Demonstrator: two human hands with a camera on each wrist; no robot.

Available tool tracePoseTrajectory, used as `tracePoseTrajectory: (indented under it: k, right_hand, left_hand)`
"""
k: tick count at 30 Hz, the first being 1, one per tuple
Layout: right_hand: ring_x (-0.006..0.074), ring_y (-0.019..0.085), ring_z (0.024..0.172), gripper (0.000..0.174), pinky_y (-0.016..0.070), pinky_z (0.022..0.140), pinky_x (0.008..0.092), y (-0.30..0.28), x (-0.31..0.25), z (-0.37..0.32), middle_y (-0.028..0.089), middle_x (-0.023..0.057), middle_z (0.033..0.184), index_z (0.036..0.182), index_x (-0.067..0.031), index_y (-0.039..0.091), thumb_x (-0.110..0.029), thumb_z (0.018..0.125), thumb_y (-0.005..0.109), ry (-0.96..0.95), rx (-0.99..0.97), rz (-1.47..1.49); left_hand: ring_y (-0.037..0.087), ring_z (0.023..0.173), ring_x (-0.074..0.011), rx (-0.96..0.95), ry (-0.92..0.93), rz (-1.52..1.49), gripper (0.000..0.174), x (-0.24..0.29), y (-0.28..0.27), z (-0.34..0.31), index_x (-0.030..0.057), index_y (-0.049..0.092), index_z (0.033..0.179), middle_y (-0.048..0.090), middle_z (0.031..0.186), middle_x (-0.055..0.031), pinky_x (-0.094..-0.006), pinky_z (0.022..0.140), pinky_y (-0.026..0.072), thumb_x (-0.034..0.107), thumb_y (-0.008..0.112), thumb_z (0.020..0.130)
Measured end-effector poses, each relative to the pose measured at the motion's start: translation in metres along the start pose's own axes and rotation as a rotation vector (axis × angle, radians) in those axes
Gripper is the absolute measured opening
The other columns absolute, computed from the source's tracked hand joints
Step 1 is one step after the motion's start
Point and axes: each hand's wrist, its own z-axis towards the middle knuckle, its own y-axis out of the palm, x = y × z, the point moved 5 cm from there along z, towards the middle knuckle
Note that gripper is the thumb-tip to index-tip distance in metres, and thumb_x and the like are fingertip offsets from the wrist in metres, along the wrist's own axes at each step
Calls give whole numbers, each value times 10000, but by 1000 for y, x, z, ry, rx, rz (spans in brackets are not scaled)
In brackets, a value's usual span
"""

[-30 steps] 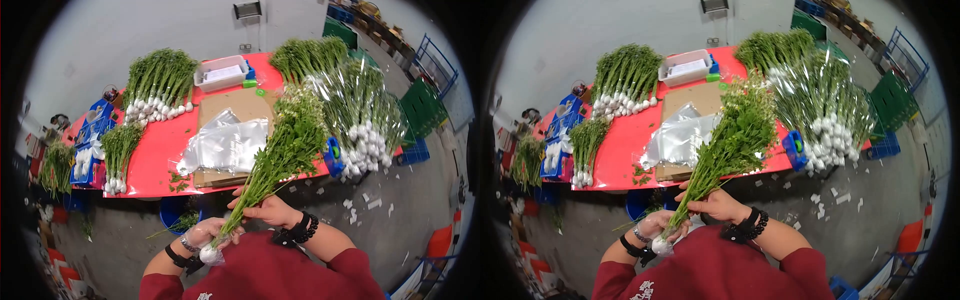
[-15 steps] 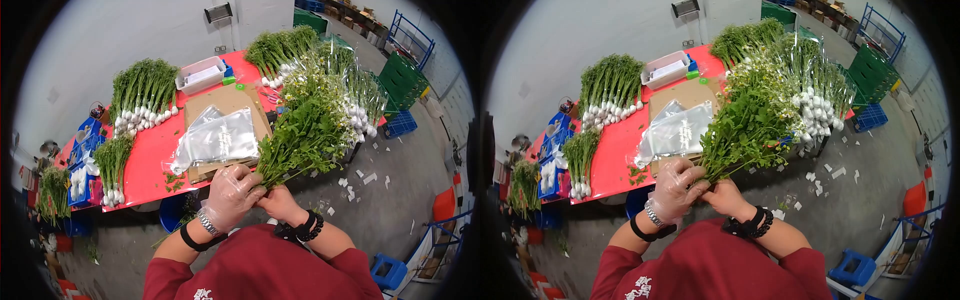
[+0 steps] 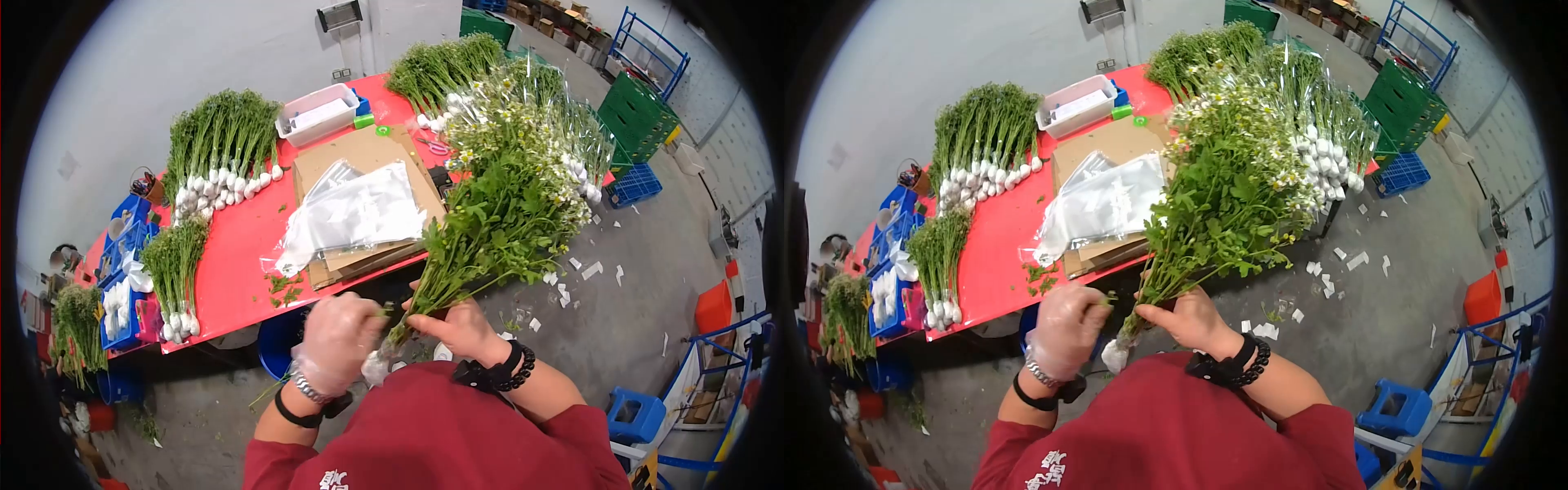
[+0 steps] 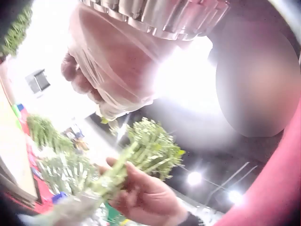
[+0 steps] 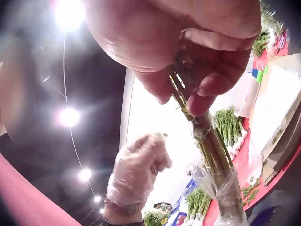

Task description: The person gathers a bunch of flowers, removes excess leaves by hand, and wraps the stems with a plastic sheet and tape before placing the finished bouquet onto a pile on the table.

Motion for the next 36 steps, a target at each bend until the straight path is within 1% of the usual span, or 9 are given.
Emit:
tracePoseTrajectory:
  k: [6, 8, 10, 14, 19, 23, 27, 29, 36]
  right_hand:
    - [120, 676, 905, 533, 580, 778, 286, 4, 3, -8, 716, 97, 1153, 1416, 9, 502, -62, 942, 736, 28, 27, 8]
    - [125, 677, 938, 531, 581, 805, 293, 9, 2, -9, 712, 99, 1168, 1416, 9, 501, -84, 950, 738, 12, 23, -17]
    - [136, 664, 1035, 532, 570, 872, 303, 18, 0, -10, 699, 104, 1208, 1422, 4, 496, -121, 964, 736, 30, -20, -56]
    - [159, 667, 1060, 528, 561, 913, 328, 38, 4, -8, 694, 91, 1178, 1405, -17, 507, -159, 960, 753, 19, -64, -45]
    - [173, 664, 1009, 422, 553, 886, 351, 50, -2, -11, 691, 75, 1168, 1317, -45, 578, -146, 947, 755, -106, -91, -304]
    - [161, 657, 969, 325, 540, 834, 341, 51, -7, -12, 704, 50, 1097, 1252, -58, 629, -146, 955, 726, 54, -145, -436]
    - [139, 651, 951, 294, 529, 806, 326, 52, -15, -14, 706, 26, 1065, 1234, -68, 651, -155, 961, 714, -96, -86, -435]
    - [130, 649, 958, 303, 530, 832, 312, 49, -3, -14, 708, 26, 1085, 1254, -63, 643, -111, 961, 704, 9, -85, -183]
    - [139, 665, 1057, 363, 544, 924, 314, 42, 10, -12, 713, 39, 1142, 1309, -29, 606, -94, 970, 719, -14, -87, -85]
  left_hand:
    - [688, 942, -356, -346, -457, 524, 247, -121, 4, -68, 64, 708, 1031, 709, 957, -154, -477, 828, 523, 237, 723, 855]
    - [677, 1016, -373, -221, -292, 615, 384, -109, -6, -66, 53, 693, 1138, 705, 1077, -185, -474, 872, 527, 276, 749, 830]
    - [665, 1059, -390, -110, -210, 185, 457, -77, -16, -39, 32, 672, 1205, 690, 1167, -203, -468, 908, 521, 216, 782, 801]
    - [671, 969, -302, 156, 308, -31, 424, -3, -34, 0, 90, 695, 1177, 685, 1120, -89, -428, 857, 513, 77, 807, 769]
    - [643, 862, -246, 136, 517, 42, 316, 19, -28, 14, 119, 712, 1064, 627, 932, -30, -406, 773, 492, 90, 799, 762]
    - [628, 806, -240, 133, 509, -5, 250, 9, -18, 7, 119, 691, 986, 595, 862, -13, -401, 749, 483, 100, 796, 760]
    - [619, 763, -248, 143, 396, -176, 224, 6, -15, 0, 104, 677, 953, 621, 852, -24, -402, 725, 474, 73, 793, 765]
    - [618, 756, -245, 158, 346, -230, 224, 7, -16, -4, 97, 684, 965, 631, 853, -30, -404, 719, 472, 63, 789, 770]
    - [661, 786, -278, 86, 146, -312, 250, -4, -5, -8, 76, 683, 1038, 665, 843, -65, -398, 705, 499, 62, 760, 801]
